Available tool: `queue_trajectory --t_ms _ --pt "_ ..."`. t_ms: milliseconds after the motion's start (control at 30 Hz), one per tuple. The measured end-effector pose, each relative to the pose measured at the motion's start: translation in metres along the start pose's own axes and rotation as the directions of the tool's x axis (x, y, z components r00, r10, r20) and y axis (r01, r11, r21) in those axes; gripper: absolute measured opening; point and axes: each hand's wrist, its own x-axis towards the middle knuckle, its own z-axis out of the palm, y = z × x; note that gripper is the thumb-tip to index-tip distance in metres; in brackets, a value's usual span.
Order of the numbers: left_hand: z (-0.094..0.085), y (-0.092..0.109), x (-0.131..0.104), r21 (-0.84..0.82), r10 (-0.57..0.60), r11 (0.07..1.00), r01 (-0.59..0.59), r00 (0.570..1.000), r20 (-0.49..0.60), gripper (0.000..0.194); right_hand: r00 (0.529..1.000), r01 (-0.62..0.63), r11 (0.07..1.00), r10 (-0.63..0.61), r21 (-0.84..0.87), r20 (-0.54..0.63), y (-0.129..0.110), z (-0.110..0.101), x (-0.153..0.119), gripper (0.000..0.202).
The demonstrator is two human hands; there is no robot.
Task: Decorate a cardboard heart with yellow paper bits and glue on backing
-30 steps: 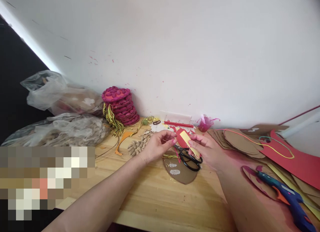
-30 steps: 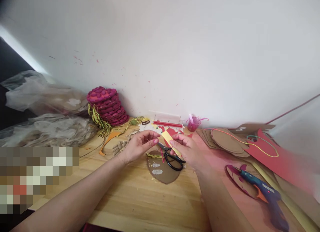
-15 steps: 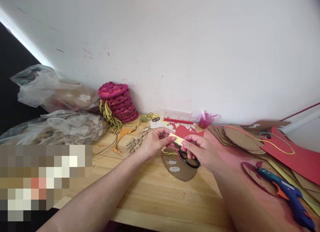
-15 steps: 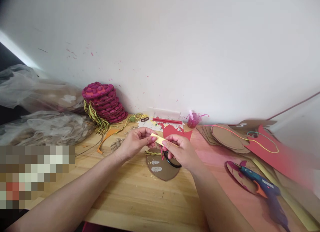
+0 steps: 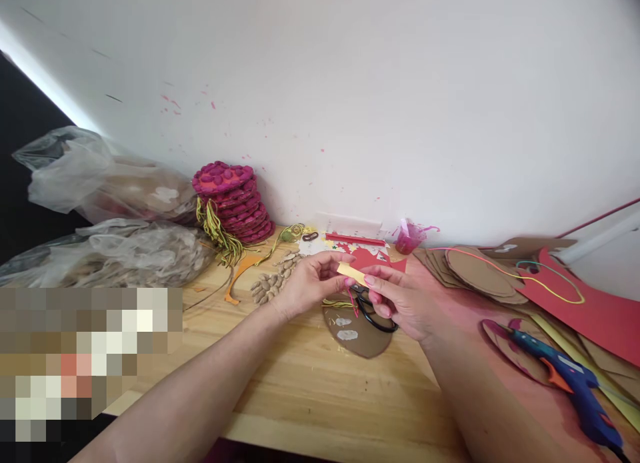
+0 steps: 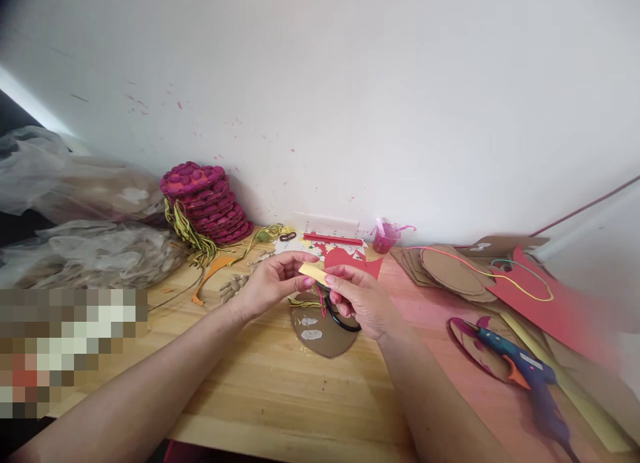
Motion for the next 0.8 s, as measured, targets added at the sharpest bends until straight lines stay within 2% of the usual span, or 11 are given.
queue_trajectory --t_ms 133,300,467,600,700,800 --pt "0.0 0.002 0.0 0.038 -0.037 0.999 0.038 0.999 -0.036 0.035 0.999 -0.03 1.0 0.031 -0.006 0.042 0.001 0.001 0.0 0.031" --pt "0.0 0.004 0.0 0.094 -0.046 0.994 0.053 0.997 -0.07 0.035 0.997 0.048 0.994 -0.04 -0.103 0.072 0.002 0.003 -0.001 0.031" --pt "0.001 0.003 0.001 0.095 -0.024 0.995 0.029 0.998 -0.05 0.032 0.999 0.035 0.989 -0.032 -0.141 0.024 0.002 0.003 0.0 0.043" --pt "0.002 -0.003 0.001 0.139 0.044 0.989 -0.04 0.999 -0.03 0.03 0.999 0.016 0.983 -0.021 -0.18 -0.024 0.004 -0.002 0.002 0.04" --pt "0.002 -0.007 0.001 0.171 0.085 0.982 -0.079 0.996 -0.03 0.031 0.996 0.042 0.957 -0.061 -0.288 -0.058 0.005 -0.006 0.004 0.037" --pt "0.002 -0.008 0.001 0.133 0.044 0.991 -0.032 0.995 -0.091 0.04 0.983 0.108 0.86 -0.169 -0.498 -0.078 0.002 -0.004 0.003 0.036"
